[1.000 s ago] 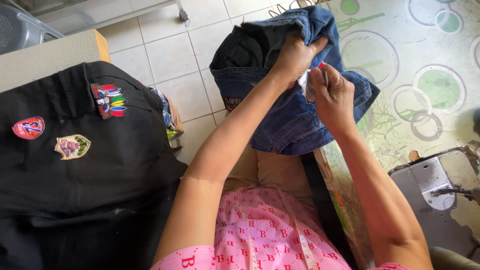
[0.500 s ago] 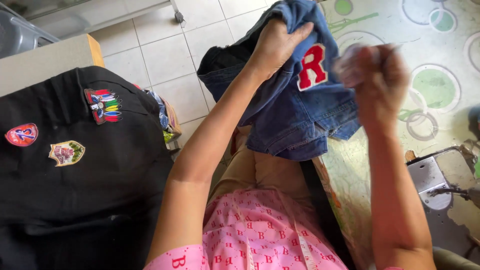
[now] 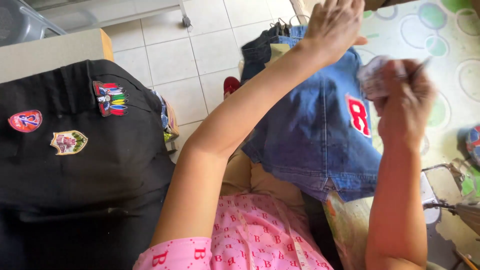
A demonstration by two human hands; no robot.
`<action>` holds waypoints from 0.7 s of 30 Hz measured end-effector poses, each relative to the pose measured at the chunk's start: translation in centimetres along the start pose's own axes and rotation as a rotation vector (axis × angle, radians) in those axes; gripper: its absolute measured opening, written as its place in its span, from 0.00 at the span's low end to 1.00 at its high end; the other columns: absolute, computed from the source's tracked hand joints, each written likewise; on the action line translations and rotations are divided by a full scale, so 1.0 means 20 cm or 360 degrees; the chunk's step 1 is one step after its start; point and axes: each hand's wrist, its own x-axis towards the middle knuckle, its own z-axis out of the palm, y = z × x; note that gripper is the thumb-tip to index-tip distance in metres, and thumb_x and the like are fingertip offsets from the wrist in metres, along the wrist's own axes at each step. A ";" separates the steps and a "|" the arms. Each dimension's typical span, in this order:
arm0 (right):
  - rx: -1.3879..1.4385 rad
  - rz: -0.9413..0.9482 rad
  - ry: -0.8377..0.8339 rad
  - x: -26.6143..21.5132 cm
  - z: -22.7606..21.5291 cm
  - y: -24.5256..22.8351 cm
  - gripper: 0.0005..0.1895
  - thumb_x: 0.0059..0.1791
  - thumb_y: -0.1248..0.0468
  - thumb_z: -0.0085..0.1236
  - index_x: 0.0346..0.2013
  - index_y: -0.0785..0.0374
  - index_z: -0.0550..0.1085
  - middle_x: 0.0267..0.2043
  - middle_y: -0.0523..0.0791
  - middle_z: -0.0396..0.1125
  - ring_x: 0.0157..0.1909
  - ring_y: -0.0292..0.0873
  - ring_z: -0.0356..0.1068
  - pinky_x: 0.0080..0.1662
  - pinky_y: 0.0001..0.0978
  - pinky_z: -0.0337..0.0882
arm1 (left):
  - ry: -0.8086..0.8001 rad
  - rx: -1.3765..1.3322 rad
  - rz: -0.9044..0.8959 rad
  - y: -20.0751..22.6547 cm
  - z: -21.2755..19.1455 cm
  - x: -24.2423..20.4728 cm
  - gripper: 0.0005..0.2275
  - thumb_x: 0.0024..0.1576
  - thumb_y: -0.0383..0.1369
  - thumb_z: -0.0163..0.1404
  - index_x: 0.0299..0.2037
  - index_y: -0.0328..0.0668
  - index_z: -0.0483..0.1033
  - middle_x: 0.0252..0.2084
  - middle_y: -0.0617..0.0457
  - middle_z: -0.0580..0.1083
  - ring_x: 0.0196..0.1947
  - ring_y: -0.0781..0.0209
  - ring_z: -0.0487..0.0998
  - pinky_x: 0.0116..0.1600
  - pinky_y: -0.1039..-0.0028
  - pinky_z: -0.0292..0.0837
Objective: Using scissors to remove decorative patches from a denim garment and arranging them on a black vest.
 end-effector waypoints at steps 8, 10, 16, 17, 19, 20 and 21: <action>0.0007 0.0709 -0.0232 0.07 0.13 0.12 0.04 0.58 0.62 0.54 0.39 0.55 0.69 0.24 0.36 0.50 0.17 0.28 0.43 0.20 0.16 0.50 | 0.0113 -0.0400 0.0455 -0.11 -0.47 -0.47 0.25 0.57 0.13 0.52 0.64 0.42 0.67 0.64 0.43 0.66 0.66 0.43 0.69 0.64 0.56 0.77; 0.0118 0.0638 -0.0425 0.08 0.15 0.18 0.21 0.60 0.67 0.51 0.23 0.54 0.60 0.19 0.35 0.46 0.17 0.27 0.42 0.22 0.20 0.44 | 0.0385 -0.0402 0.0785 -0.09 -0.55 -0.53 0.12 0.65 0.29 0.61 0.55 0.43 0.72 0.58 0.46 0.68 0.60 0.44 0.69 0.55 0.53 0.75; -0.0738 0.0223 -0.0653 0.15 0.18 0.04 0.11 0.64 0.59 0.47 0.58 0.61 0.66 0.39 0.41 0.65 0.23 0.32 0.53 0.26 0.24 0.50 | 0.0099 -0.1352 -0.0248 -0.23 -0.65 -0.58 0.01 0.57 0.29 0.53 0.35 0.42 0.77 0.25 0.57 0.80 0.18 0.73 0.79 0.22 0.88 0.78; -0.0734 0.0222 -0.0665 0.26 0.05 0.18 0.11 0.64 0.59 0.47 0.58 0.61 0.66 0.39 0.41 0.65 0.23 0.32 0.53 0.26 0.24 0.50 | 0.0101 -0.1342 -0.0257 -0.29 -0.71 -0.61 0.01 0.57 0.29 0.53 0.35 0.42 0.77 0.25 0.57 0.80 0.18 0.73 0.79 0.22 0.88 0.78; -0.1589 -0.0771 -0.0475 0.51 -0.18 0.47 0.16 0.59 0.79 0.53 0.62 0.78 0.67 0.50 0.60 0.70 0.46 0.58 0.70 0.44 0.47 0.69 | -0.0121 -0.2017 -0.0714 -0.43 -0.83 -0.66 0.06 0.59 0.27 0.52 0.41 0.32 0.79 0.35 0.40 0.84 0.24 0.65 0.88 0.28 0.85 0.90; -0.1579 -0.0781 -0.0489 0.61 -0.34 0.71 0.16 0.59 0.79 0.53 0.62 0.78 0.67 0.50 0.60 0.70 0.46 0.58 0.70 0.44 0.47 0.69 | -0.0109 -0.2003 -0.0724 -0.47 -0.88 -0.67 0.06 0.59 0.27 0.52 0.41 0.32 0.79 0.35 0.40 0.84 0.24 0.65 0.88 0.28 0.85 0.90; -0.1688 -0.0918 -0.0502 0.72 -0.48 0.90 0.21 0.55 0.80 0.47 0.64 0.84 0.66 0.54 0.67 0.69 0.52 0.64 0.72 0.50 0.48 0.71 | -0.0221 -0.2199 -0.0895 -0.51 -0.94 -0.69 0.06 0.59 0.28 0.51 0.39 0.33 0.79 0.32 0.42 0.83 0.27 0.63 0.88 0.31 0.81 0.89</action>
